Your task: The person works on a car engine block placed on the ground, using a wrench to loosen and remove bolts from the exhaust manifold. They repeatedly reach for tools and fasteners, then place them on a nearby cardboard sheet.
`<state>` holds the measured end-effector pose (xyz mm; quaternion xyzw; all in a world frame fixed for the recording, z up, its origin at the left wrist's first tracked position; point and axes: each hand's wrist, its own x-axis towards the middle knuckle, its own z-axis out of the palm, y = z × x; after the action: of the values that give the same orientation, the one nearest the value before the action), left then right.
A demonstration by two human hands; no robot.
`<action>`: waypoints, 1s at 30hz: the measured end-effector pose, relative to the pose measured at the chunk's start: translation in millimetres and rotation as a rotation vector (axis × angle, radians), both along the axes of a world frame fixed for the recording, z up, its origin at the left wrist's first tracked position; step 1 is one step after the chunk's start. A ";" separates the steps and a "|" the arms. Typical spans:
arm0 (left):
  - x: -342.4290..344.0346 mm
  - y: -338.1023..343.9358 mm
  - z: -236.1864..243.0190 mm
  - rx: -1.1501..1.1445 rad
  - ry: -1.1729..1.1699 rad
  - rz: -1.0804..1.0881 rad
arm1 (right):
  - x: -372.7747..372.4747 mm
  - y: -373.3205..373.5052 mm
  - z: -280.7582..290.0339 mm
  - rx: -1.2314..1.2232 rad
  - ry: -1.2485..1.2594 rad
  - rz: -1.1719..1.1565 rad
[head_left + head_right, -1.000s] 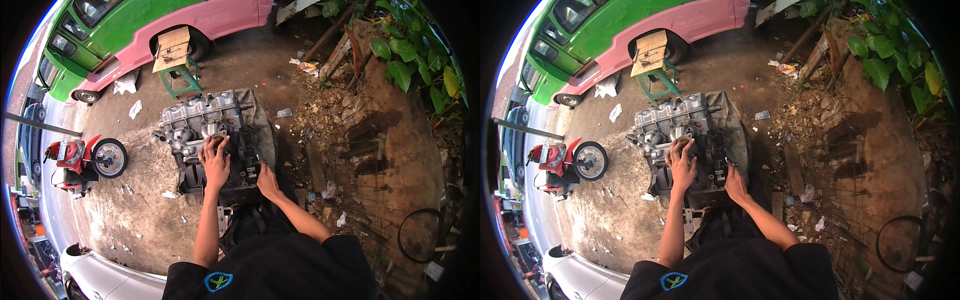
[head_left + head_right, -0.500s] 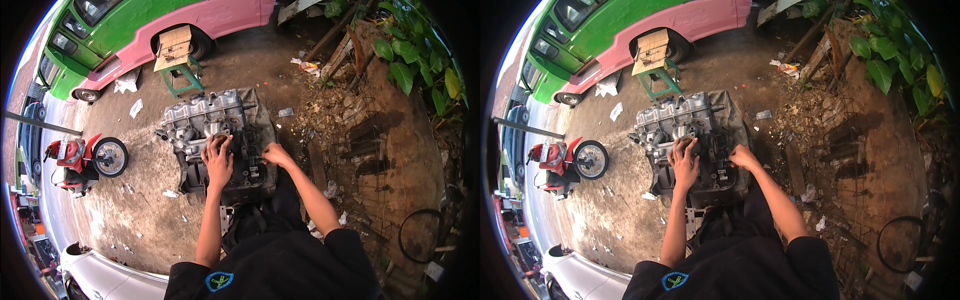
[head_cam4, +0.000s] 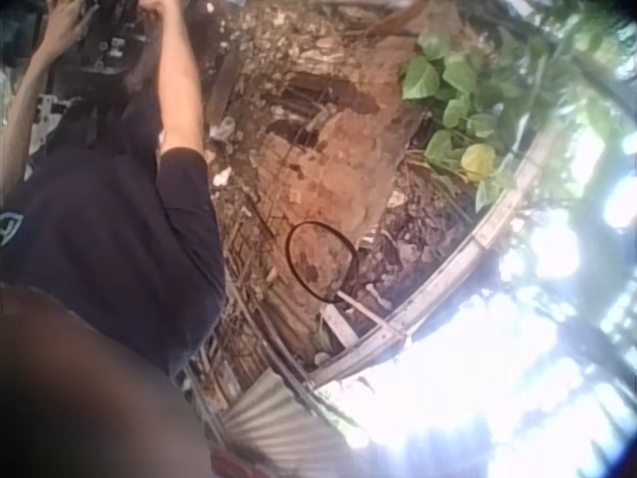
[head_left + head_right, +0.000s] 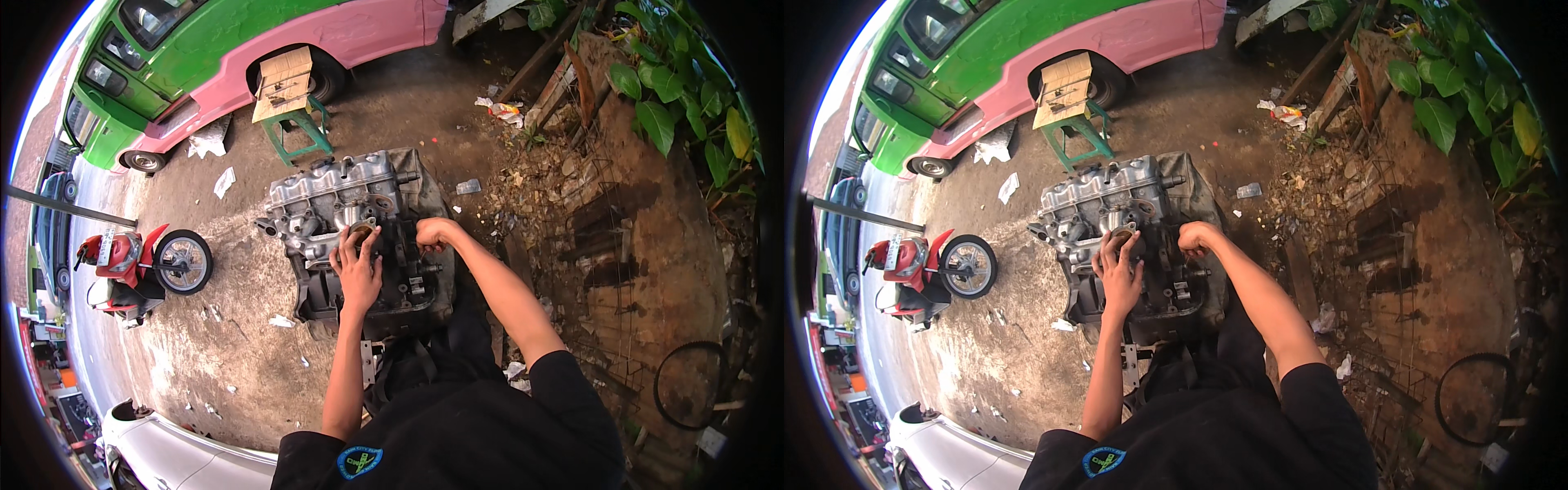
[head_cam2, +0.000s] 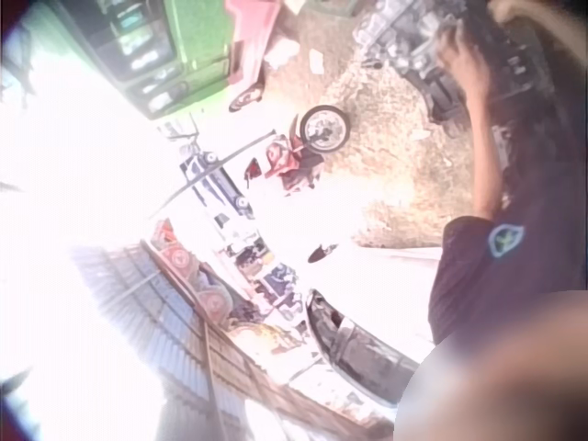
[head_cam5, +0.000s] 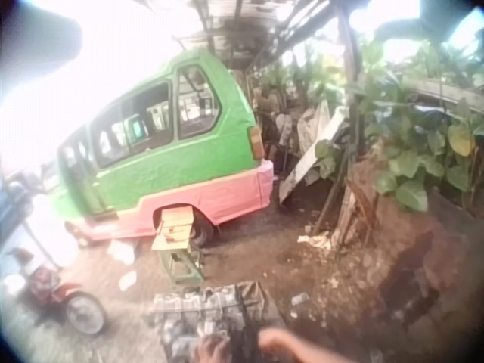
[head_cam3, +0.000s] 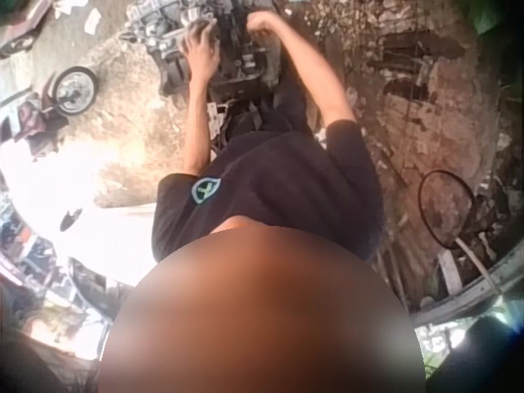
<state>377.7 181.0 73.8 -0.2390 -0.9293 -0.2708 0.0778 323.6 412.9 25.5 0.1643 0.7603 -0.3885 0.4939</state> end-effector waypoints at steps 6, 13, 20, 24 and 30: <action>0.0 0.7 -2.6 0.010 0.005 0.006 | -11.5 -12.9 -2.9 0.035 -0.045 0.049; 0.6 1.2 -1.6 0.010 0.004 0.010 | -17.2 -14.1 3.2 0.004 -0.079 -0.006; 1.1 1.7 -1.7 -0.006 -0.001 0.024 | 76.1 -37.2 16.9 0.290 0.746 0.157; 1.1 1.6 -2.3 0.007 0.020 0.017 | 144.4 -40.0 -0.1 0.195 0.750 0.032; 1.6 1.9 0.0 -0.001 0.006 0.019 | 183.0 -47.3 -52.7 -0.048 0.961 -0.406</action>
<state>379.3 182.9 73.8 -0.2310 -0.9314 -0.2687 0.0832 506.7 365.6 -27.3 0.1001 0.8448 -0.5255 0.0076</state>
